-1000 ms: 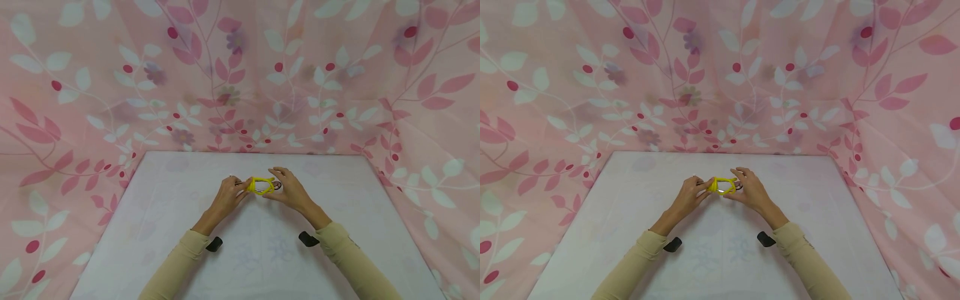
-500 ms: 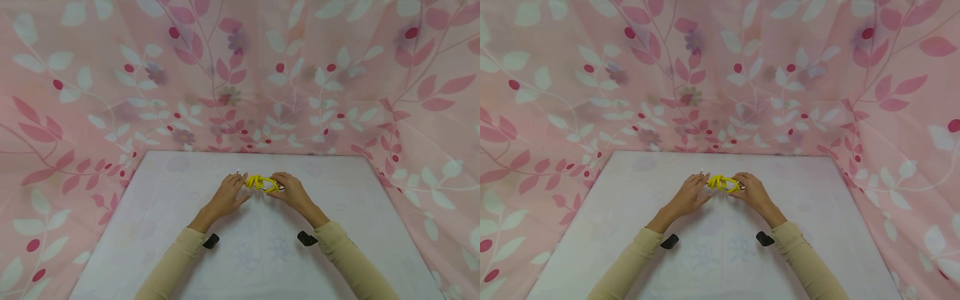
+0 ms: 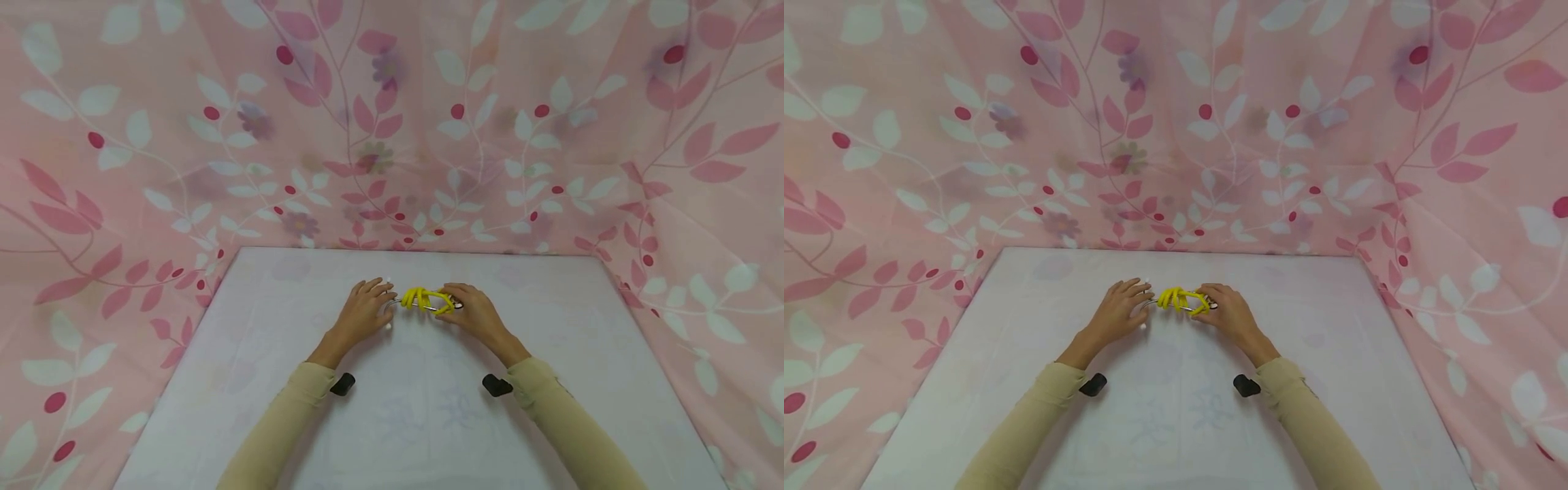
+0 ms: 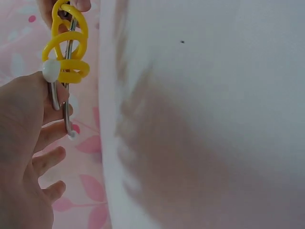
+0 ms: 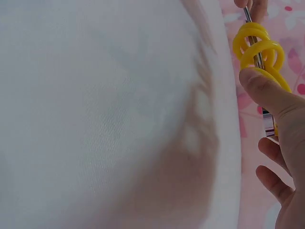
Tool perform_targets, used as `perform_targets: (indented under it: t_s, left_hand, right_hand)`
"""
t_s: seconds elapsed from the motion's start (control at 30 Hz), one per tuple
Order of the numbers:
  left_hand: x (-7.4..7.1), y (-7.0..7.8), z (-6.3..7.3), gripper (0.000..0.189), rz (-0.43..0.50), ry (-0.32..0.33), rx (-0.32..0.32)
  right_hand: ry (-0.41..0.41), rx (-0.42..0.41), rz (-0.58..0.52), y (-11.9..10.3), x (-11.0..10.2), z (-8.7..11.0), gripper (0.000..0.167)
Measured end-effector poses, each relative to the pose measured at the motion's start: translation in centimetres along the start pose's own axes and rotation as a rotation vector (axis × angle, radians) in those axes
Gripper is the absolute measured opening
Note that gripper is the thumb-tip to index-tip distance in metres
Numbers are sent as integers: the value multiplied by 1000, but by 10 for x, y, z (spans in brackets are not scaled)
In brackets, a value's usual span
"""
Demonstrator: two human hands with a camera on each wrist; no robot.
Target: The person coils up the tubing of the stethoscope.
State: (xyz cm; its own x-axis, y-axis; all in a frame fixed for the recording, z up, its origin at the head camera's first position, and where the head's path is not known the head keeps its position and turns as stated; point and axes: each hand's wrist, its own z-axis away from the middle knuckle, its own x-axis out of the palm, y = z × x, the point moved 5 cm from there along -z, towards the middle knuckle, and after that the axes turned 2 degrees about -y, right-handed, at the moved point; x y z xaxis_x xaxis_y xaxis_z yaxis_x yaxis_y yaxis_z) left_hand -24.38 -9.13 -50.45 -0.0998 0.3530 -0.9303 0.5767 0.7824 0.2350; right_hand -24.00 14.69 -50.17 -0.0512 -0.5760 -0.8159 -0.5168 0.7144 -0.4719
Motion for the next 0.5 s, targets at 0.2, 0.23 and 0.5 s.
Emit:
perform_targets:
  t_s: [0.2,0.23,0.5]
  left_hand:
    - [19,-10,-5,32,-39,-14,-40]
    - [22,-11,-5,32,-45,-19,-45]
    - [34,-16,-4,35,-20,-37,-72]
  right_hand:
    - [-59,123,-21,18,22,-7,51]
    - [-61,141,-26,21,25,-7,50]
    - [-60,206,-59,36,40,-5,52]
